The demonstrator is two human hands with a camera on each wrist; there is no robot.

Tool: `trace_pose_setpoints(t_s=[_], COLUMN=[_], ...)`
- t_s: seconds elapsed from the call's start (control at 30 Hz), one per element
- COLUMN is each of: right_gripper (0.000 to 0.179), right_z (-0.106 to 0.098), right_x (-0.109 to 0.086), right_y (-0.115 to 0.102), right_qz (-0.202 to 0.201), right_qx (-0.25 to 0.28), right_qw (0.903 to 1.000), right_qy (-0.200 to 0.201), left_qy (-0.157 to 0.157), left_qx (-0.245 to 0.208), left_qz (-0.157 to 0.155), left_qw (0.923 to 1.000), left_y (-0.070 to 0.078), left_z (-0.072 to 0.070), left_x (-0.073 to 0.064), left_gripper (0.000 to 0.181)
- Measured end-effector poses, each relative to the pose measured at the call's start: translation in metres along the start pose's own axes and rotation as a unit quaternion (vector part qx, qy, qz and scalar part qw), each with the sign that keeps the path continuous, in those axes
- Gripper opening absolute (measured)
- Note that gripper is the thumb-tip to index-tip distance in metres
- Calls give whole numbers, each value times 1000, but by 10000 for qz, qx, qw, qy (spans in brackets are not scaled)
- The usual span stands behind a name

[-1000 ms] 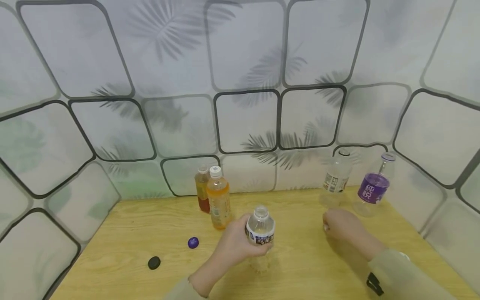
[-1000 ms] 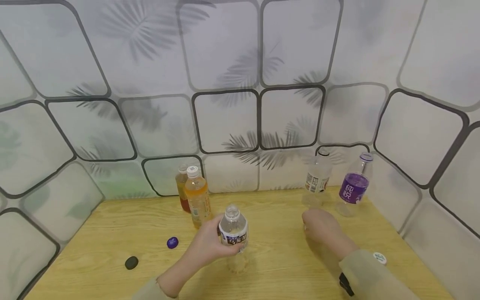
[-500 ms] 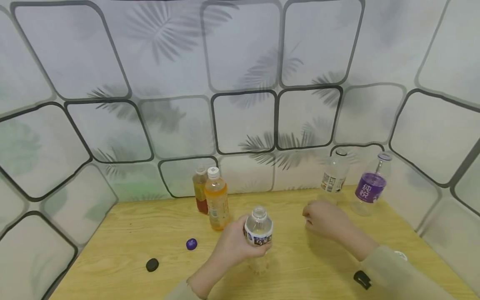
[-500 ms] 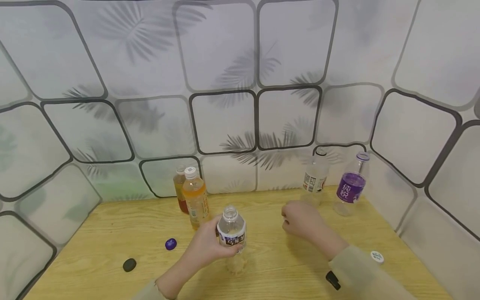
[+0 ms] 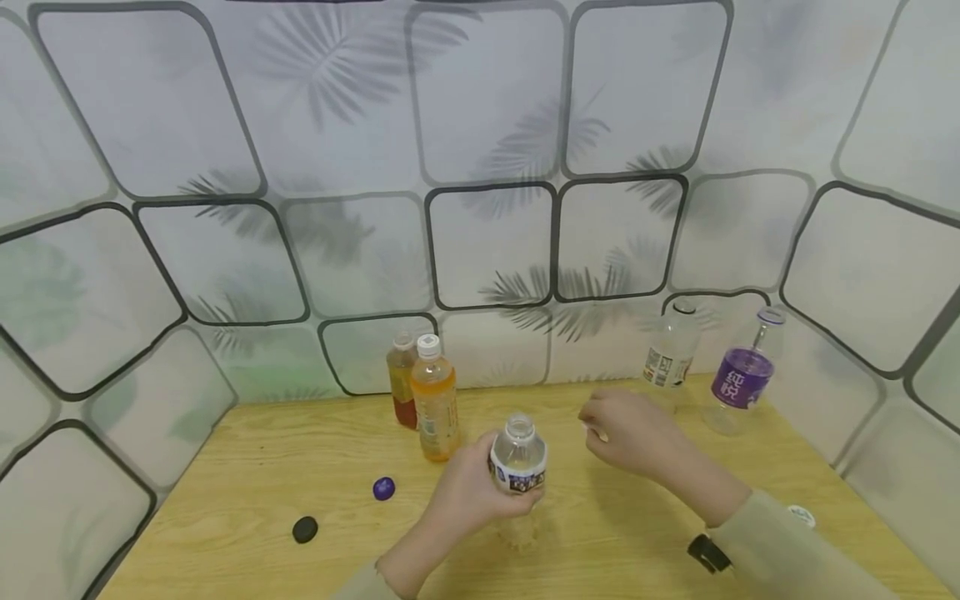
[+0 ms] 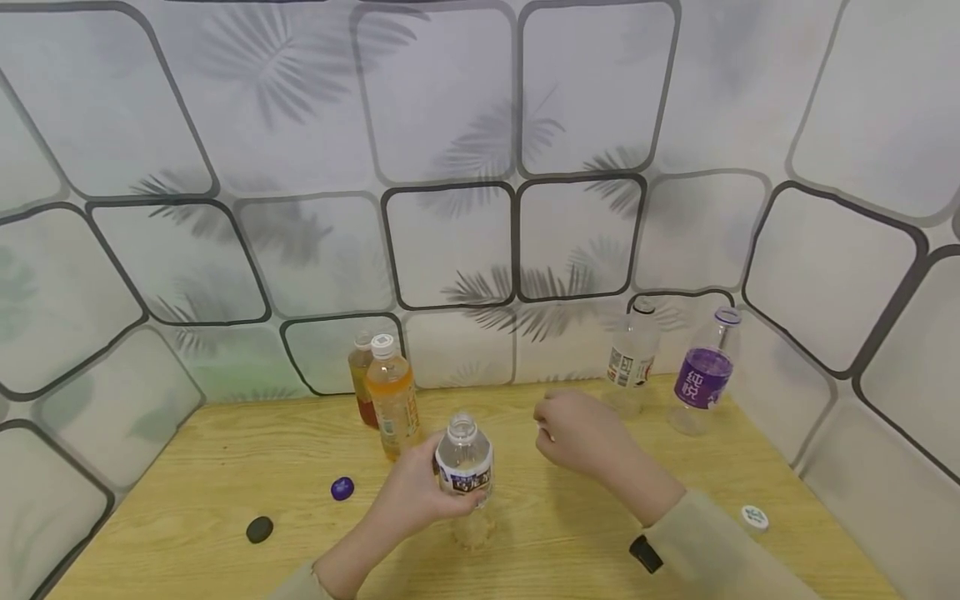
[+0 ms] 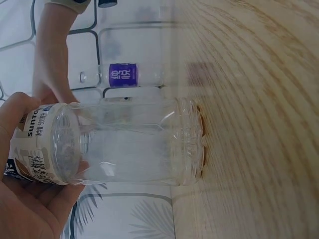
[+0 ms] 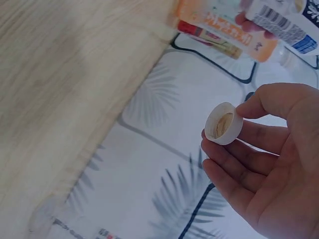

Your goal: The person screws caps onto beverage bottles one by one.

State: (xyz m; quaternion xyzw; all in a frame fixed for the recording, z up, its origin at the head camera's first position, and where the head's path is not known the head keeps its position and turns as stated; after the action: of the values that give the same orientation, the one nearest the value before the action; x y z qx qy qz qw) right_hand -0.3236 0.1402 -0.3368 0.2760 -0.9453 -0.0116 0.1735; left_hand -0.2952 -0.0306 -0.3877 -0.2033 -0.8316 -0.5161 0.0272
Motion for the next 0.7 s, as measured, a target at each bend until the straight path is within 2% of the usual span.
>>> trace_pose_setpoints(t_s=[0.5, 0.7], right_gripper=[12, 12], right_z=[-44, -61], right_x=[7, 11], right_y=[-33, -44], right_qz=[-342, -488], right_qx=[-65, 149], right_qw=[9987, 9975], right_qy=[364, 484], left_qy=[45, 7], left_qx=[84, 37], left_qz=[40, 36], left_qw=[9999, 10000], left_y=[-2, 0], left_z=[1, 1], left_x=[0, 0], left_gripper=[63, 63])
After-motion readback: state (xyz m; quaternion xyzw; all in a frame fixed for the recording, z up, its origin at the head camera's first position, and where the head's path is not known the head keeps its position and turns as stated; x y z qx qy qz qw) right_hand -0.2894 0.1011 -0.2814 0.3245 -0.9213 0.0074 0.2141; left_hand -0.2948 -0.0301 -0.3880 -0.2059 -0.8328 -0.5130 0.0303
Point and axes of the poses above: each hand's wrist, its own x-axis towards the middle knuckle, its own z-axis out of the palm, y = z × x, the point moved 10 cm from there along x, towards the middle knuckle, and after that the axes turned 8 degrees about -x, right-handed, at the moved point
